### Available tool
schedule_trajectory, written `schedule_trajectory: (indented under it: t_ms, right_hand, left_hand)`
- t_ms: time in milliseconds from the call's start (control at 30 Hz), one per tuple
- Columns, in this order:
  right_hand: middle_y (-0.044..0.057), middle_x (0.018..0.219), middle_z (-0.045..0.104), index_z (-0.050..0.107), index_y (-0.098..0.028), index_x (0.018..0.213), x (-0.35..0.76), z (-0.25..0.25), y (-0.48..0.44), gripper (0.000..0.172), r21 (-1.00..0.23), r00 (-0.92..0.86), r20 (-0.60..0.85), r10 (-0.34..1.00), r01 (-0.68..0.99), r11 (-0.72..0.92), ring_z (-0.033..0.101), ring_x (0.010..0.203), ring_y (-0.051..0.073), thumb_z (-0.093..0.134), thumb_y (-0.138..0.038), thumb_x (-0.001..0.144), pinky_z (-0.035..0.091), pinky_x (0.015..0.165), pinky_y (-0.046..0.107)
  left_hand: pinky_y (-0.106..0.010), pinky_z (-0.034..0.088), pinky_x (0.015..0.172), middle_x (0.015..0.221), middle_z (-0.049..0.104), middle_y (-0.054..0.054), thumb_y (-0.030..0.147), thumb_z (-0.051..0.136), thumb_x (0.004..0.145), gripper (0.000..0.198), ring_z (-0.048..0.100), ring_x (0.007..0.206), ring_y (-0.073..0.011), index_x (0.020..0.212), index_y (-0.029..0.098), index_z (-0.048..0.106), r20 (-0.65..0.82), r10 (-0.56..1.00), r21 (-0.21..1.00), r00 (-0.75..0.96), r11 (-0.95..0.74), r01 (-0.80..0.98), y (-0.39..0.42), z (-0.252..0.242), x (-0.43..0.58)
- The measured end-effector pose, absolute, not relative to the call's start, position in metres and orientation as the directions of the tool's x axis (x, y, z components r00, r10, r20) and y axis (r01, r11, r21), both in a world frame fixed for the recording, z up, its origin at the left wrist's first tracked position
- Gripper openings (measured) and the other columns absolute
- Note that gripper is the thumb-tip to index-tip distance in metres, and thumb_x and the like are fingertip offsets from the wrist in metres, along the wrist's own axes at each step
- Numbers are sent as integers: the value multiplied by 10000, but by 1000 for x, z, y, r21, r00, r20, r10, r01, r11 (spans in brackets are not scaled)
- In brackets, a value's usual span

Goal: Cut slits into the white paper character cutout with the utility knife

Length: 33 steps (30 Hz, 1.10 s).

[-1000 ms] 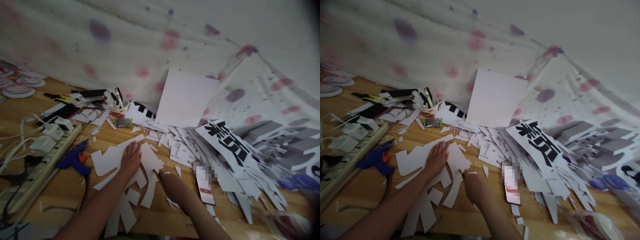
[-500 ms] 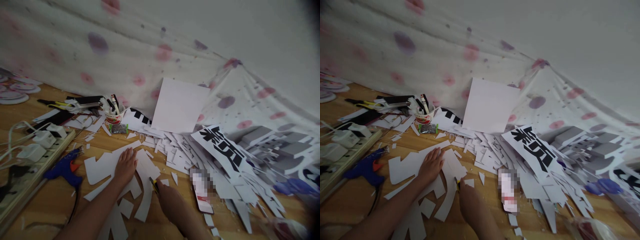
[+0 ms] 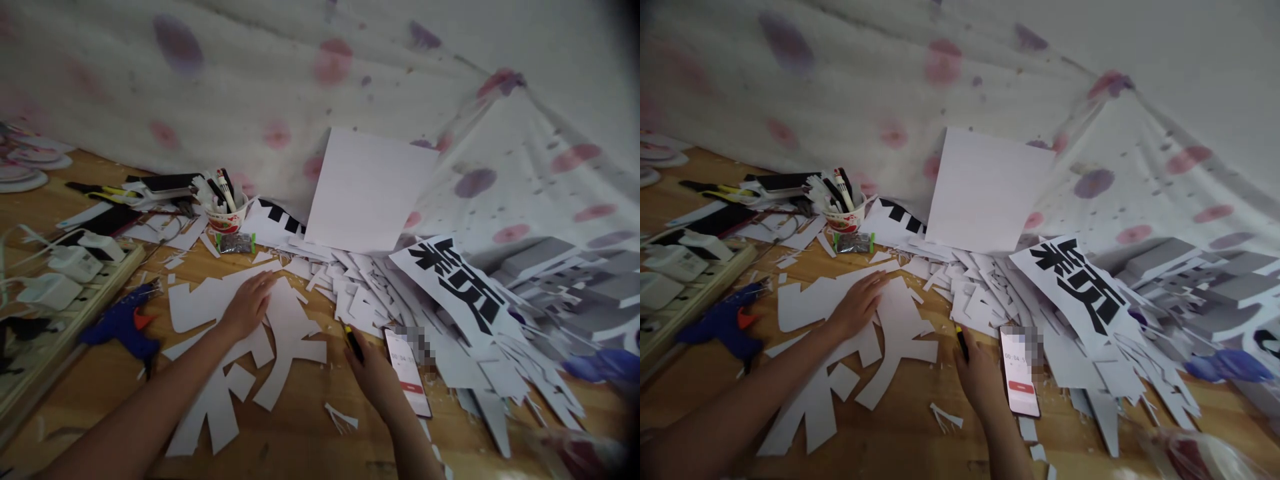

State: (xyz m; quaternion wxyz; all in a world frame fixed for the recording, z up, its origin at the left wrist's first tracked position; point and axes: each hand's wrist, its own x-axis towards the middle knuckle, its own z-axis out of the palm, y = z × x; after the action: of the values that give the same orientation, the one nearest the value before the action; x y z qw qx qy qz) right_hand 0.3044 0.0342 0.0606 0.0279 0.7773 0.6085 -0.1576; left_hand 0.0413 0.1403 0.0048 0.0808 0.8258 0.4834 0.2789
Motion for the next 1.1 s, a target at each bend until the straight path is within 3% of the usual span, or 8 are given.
schedule_trajectory:
  t_ms: [167, 333, 500, 600, 700, 833, 967, 1100]
  right_hand:
    - [92, 962, 559, 305, -215, 1373, 309, 42, 45, 506, -41, 247, -153, 957, 966, -256, 589, 891, 196, 296, -411, 906, 419, 745, 273]
    - [112, 994, 542, 338, -184, 1357, 313, 27, 46, 507, -64, 257, -181, 949, 960, -272, 584, 889, 209, 327, -398, 897, 423, 756, 288]
    - [123, 1022, 551, 345, -158, 1350, 323, 18, 47, 554, -108, 322, -201, 925, 931, -348, 558, 957, 234, 387, -421, 865, 402, 824, 313]
    - [146, 1004, 560, 399, -129, 1315, 322, 18, 49, 577, -54, 334, -47, 941, 940, -336, 532, 963, 286, 462, -419, 821, 368, 867, 391]
    - [141, 988, 572, 523, -126, 1176, 304, 24, 56, 469, -187, 257, 90, 962, 953, -237, 519, 949, 284, 510, -388, 787, 373, 857, 396]
    - [96, 906, 588, 585, -165, 890, 263, 30, 73, 202, -452, 99, -10, 995, 887, -93, 539, 877, 228, 538, -310, 756, 410, 800, 327]
    - [82, 907, 580, 565, -172, 883, 238, 29, 94, 225, -511, 119, -132, 984, 843, -170, 535, 876, 223, 598, -268, 683, 406, 767, 321]
    - [18, 733, 562, 544, -190, 757, 236, 32, 109, 171, -528, 118, -315, 942, 802, -277, 548, 739, 193, 585, -340, 687, 402, 649, 298]
  left_hand:
    - [-380, 313, 1039, 1282, 466, -88, 224, 306, 872, 359, 381, 1223, -175, 1196, 172, 450, 504, 855, 541, 124, -424, 727, 143, 19, 21]
    - [-414, 337, 1022, 1233, 480, -94, 215, 377, 833, 333, 411, 1187, -212, 1146, 180, 484, 465, 883, 577, -55, -255, 776, 130, 14, 6]
    - [-425, 369, 995, 1193, 492, -82, 184, 413, 800, 312, 431, 1159, -225, 1092, 205, 520, 453, 888, 556, -74, -217, 802, 126, 9, -9]
    - [-436, 379, 984, 1176, 497, -84, 166, 421, 790, 314, 434, 1149, -230, 1087, 203, 515, 472, 880, 534, -54, -237, 812, 126, 9, -14]
    - [-435, 394, 972, 1189, 492, -87, 147, 422, 785, 321, 443, 1138, -227, 1090, 199, 507, 477, 879, 515, -10, -270, 813, 124, 6, -10]
    - [-425, 407, 964, 1212, 486, -89, 108, 421, 774, 350, 445, 1138, -219, 1103, 202, 492, 487, 866, 471, 110, -366, 803, 109, 0, 6]
    - [-426, 396, 977, 1258, 463, -96, 75, 414, 773, 380, 418, 1177, -221, 1125, 199, 488, 461, 849, 416, 259, -465, 782, 89, -4, 19]
    - [-449, 380, 989, 1288, 447, -100, 87, 419, 781, 389, 405, 1197, -238, 1147, 199, 485, 436, 847, 385, 305, -482, 787, 80, -2, 22]
